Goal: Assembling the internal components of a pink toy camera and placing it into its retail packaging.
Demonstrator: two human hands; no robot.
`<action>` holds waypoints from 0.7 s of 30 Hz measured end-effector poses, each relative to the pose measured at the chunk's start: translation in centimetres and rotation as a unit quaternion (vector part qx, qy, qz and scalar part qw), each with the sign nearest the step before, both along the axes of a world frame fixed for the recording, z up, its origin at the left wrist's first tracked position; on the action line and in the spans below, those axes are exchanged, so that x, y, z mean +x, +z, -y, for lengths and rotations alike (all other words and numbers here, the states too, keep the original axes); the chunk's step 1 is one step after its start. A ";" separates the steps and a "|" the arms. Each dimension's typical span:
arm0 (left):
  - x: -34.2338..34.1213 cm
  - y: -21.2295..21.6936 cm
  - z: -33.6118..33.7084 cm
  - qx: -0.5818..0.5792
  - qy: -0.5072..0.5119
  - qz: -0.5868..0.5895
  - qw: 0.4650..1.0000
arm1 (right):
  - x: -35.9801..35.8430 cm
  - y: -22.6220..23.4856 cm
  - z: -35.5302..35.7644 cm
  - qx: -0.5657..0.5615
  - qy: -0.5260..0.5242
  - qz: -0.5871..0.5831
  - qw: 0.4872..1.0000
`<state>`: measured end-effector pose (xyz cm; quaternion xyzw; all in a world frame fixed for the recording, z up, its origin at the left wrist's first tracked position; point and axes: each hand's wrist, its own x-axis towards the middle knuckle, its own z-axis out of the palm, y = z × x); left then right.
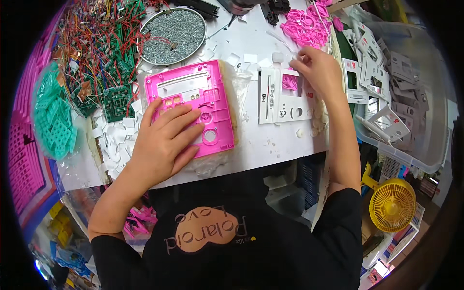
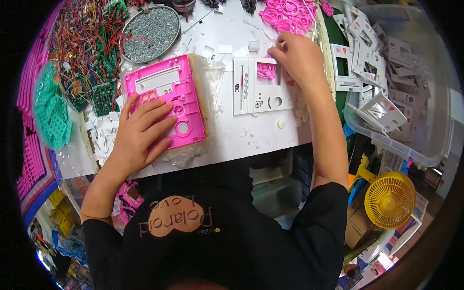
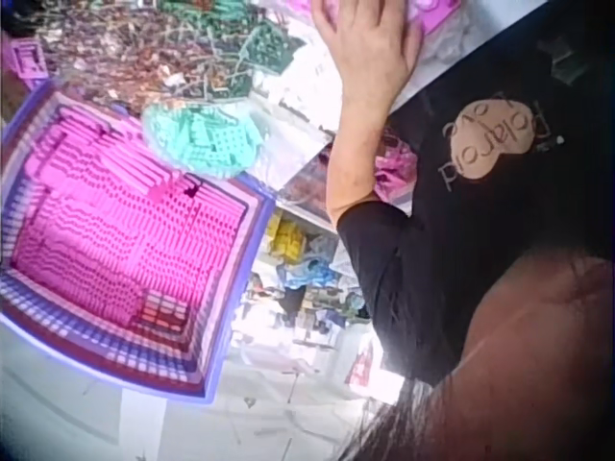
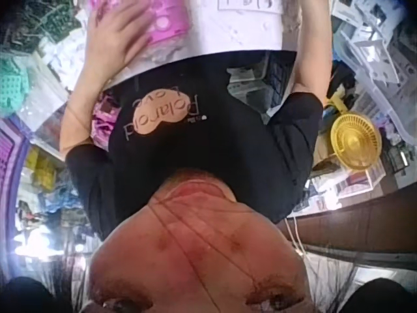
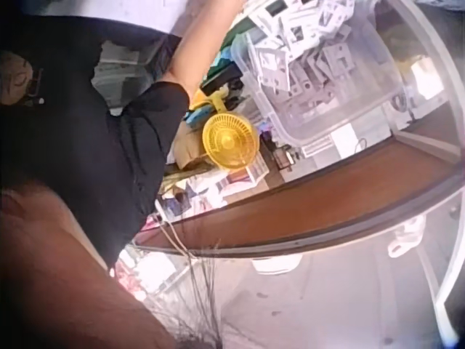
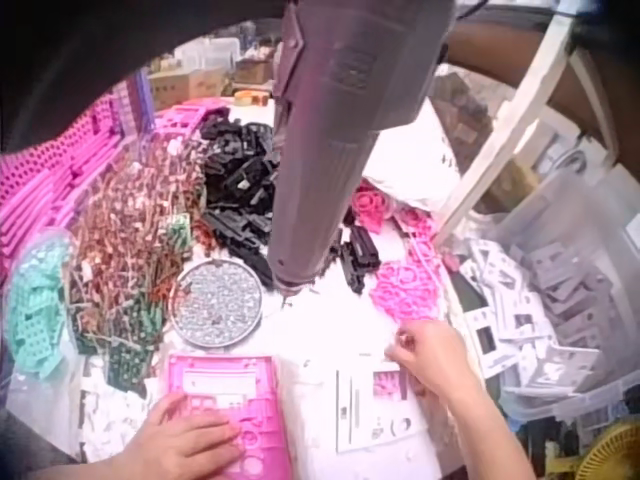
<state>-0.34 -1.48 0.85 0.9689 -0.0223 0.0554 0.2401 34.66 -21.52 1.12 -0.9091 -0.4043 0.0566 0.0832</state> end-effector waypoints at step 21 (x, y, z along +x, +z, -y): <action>-2.7 2.4 3.4 -0.517 0.161 -0.093 0.836 | -20.2 3.6 -2.3 0.293 0.220 -0.320 0.874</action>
